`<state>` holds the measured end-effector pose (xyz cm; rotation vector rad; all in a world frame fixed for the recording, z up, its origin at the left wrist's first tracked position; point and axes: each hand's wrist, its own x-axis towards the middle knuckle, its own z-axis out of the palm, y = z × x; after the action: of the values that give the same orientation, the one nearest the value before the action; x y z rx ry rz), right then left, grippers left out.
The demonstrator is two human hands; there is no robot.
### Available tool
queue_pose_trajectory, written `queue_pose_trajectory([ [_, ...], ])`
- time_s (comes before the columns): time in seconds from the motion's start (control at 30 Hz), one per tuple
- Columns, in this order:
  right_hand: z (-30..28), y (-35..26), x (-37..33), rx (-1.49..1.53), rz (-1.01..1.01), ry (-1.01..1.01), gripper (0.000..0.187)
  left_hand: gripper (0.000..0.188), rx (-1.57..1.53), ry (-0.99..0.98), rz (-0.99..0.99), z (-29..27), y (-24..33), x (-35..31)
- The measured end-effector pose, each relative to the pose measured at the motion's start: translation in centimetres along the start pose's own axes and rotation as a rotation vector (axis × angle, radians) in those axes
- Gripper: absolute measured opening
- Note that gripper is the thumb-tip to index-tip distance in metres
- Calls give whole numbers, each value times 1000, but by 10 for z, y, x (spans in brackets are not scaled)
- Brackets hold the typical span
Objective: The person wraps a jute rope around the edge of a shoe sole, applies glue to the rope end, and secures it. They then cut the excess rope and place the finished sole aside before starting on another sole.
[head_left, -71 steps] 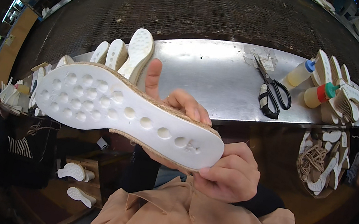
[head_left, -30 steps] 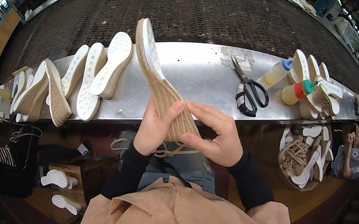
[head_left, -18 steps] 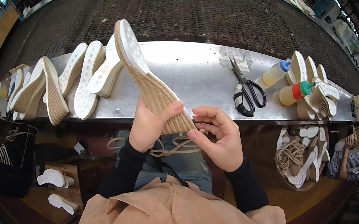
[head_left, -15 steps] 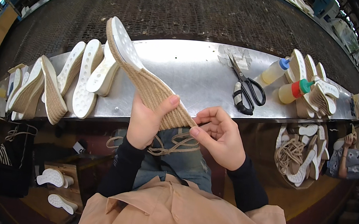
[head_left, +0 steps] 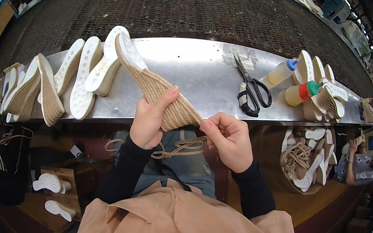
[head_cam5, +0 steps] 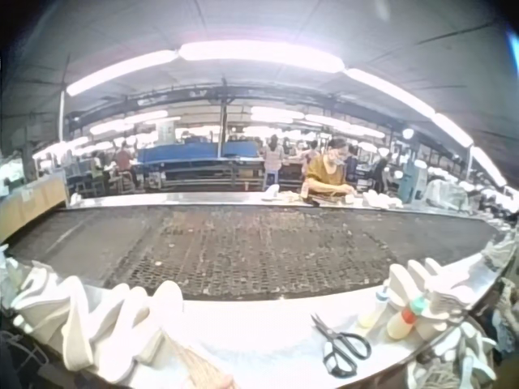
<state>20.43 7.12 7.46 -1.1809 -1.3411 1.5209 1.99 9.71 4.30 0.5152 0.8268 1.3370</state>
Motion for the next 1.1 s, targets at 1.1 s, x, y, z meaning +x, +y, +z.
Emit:
queue_pose_trajectory([
  [1.1, -8, -62, 43, -58, -496, 22, 17, 64, 758, -274, 495, 3, 40, -32],
])
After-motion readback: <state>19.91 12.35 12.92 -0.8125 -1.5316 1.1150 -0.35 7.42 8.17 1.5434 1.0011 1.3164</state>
